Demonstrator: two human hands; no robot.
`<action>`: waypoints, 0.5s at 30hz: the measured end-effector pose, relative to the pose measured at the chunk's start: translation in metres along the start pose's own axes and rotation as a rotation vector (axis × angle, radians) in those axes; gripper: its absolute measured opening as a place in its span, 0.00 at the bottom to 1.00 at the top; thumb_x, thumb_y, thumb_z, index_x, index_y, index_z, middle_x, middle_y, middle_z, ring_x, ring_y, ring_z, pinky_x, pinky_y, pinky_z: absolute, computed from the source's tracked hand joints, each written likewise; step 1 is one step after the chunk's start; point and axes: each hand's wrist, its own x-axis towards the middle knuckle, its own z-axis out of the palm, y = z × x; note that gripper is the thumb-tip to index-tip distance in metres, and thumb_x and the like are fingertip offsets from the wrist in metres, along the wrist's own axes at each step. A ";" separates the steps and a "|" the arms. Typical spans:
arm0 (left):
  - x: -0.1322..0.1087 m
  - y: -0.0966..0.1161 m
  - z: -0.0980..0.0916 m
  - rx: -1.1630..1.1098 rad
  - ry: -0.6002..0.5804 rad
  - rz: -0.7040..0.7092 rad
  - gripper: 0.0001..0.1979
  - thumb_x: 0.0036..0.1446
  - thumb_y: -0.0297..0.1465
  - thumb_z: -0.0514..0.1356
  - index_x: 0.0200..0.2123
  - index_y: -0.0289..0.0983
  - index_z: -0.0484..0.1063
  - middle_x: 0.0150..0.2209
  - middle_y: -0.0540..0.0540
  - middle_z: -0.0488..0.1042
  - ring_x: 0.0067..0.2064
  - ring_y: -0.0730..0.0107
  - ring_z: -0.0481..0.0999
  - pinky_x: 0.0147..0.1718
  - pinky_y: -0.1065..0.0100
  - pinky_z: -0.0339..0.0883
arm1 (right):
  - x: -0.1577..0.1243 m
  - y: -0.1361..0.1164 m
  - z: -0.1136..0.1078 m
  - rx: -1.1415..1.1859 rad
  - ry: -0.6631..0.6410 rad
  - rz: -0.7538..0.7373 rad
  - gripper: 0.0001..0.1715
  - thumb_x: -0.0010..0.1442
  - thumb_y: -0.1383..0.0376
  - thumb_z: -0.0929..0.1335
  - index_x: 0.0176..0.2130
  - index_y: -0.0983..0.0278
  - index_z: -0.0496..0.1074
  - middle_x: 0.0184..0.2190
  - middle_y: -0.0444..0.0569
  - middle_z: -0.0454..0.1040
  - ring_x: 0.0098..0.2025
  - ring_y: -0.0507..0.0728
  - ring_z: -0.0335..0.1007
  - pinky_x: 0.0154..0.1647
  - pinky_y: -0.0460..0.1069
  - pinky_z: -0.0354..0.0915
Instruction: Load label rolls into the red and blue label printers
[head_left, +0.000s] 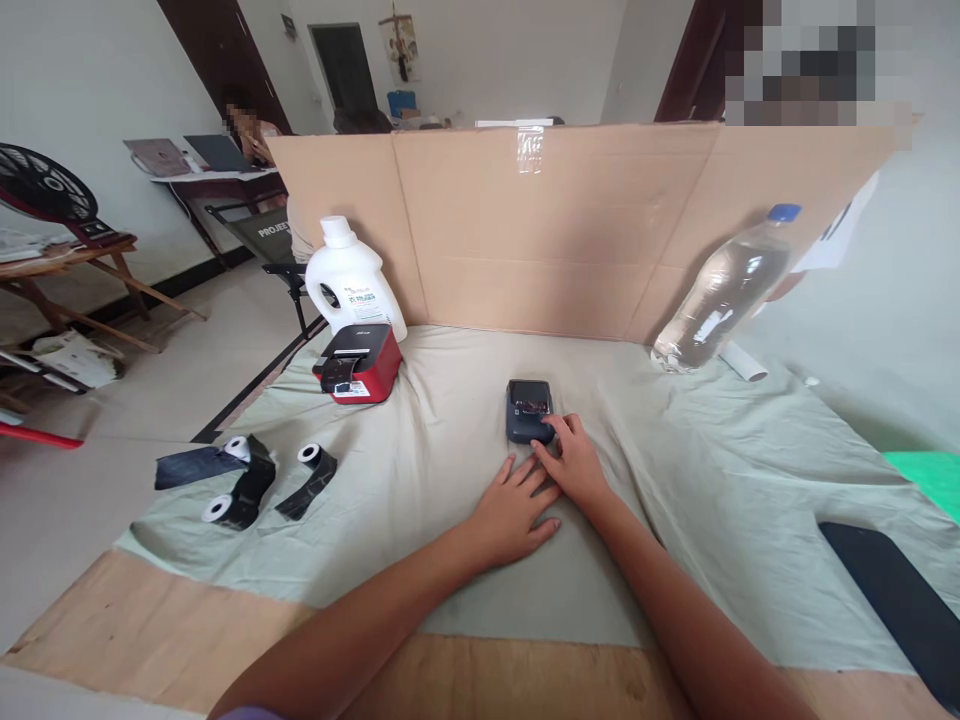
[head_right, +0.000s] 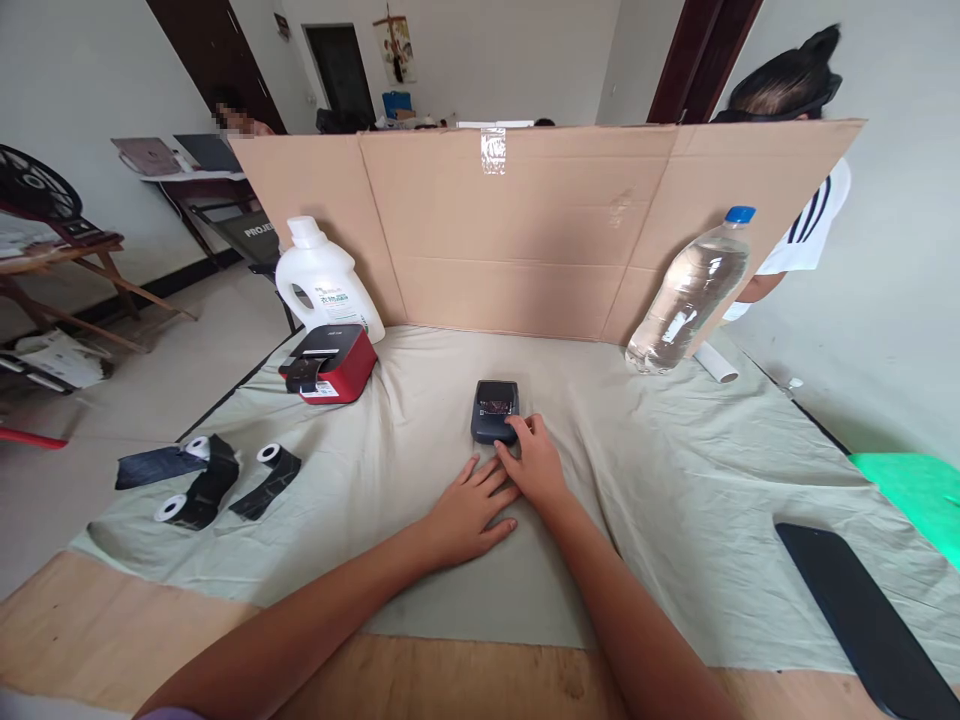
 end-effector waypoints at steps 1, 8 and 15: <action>0.000 0.000 0.000 0.001 0.000 0.000 0.28 0.67 0.45 0.49 0.67 0.43 0.58 0.70 0.42 0.56 0.72 0.52 0.48 0.69 0.41 0.41 | 0.000 0.000 0.000 0.000 -0.006 0.002 0.19 0.63 0.58 0.66 0.52 0.61 0.69 0.44 0.51 0.65 0.36 0.56 0.70 0.40 0.53 0.71; 0.000 -0.001 0.003 0.008 -0.022 -0.003 0.29 0.68 0.46 0.46 0.67 0.43 0.57 0.71 0.42 0.54 0.73 0.50 0.45 0.68 0.40 0.42 | 0.000 -0.003 -0.003 -0.003 -0.064 0.048 0.20 0.64 0.57 0.65 0.54 0.60 0.67 0.46 0.51 0.69 0.36 0.57 0.72 0.40 0.53 0.69; -0.001 0.002 0.002 -0.014 -0.036 0.005 0.29 0.69 0.45 0.45 0.68 0.40 0.57 0.71 0.41 0.53 0.73 0.48 0.45 0.68 0.39 0.41 | 0.002 -0.013 -0.009 -0.105 -0.155 0.113 0.25 0.65 0.59 0.64 0.59 0.62 0.62 0.49 0.55 0.73 0.42 0.61 0.74 0.41 0.53 0.67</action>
